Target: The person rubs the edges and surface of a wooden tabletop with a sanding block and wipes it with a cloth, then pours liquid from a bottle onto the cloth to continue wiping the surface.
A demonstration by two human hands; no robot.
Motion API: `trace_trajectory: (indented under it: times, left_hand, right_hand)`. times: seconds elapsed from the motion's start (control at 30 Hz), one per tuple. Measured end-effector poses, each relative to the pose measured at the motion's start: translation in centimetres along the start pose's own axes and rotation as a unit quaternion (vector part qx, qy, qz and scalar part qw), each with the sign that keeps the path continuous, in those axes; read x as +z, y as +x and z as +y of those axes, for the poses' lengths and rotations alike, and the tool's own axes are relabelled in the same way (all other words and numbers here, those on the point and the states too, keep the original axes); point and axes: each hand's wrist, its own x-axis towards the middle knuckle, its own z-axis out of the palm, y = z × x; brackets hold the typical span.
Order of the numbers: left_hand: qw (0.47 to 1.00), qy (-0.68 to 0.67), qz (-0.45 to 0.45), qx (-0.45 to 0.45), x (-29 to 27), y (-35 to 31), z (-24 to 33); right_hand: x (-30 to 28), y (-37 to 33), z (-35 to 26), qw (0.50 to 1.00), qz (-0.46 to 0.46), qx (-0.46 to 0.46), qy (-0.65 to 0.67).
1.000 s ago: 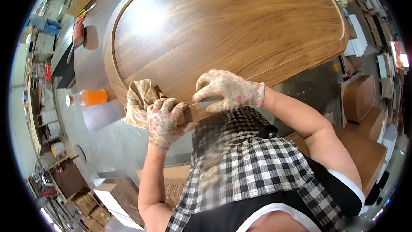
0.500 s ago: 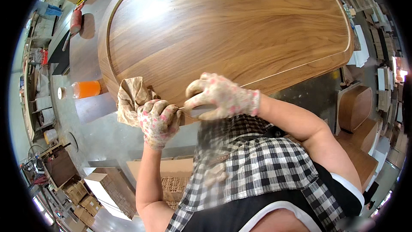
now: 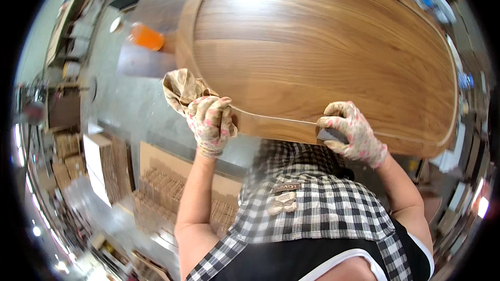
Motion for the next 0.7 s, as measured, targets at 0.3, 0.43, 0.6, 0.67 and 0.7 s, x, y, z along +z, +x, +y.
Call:
trace_trajectory:
  times: [0.3, 0.43, 0.6, 0.67, 0.7]
  left_hand:
    - [0.732, -0.386, 0.212, -0.520, -0.8, -8.8, 8.0]
    - [0.717, -0.388, 0.105, -0.569, 1.4, -11.8, 10.4]
    - [0.887, -0.273, 0.021, -0.372, 4.4, -6.2, 13.7]
    - [0.856, -0.320, -0.051, -0.403, 3.7, -4.1, 14.8]
    - [0.844, -0.321, -0.062, -0.425, 3.8, -3.5, 14.9]
  right_hand:
    - [4.9, 9.2, -3.8, 0.989, 0.038, -0.131, -0.057]
    - [8.7, 16.6, -7.8, 0.948, 0.170, -0.241, -0.122]
    - [4.7, 22.3, -5.7, 0.954, 0.200, -0.180, -0.131]
    - [3.3, 20.7, -6.1, 0.961, 0.173, -0.167, -0.133]
    - [2.8, 19.6, -6.2, 0.962, 0.160, -0.177, -0.133]
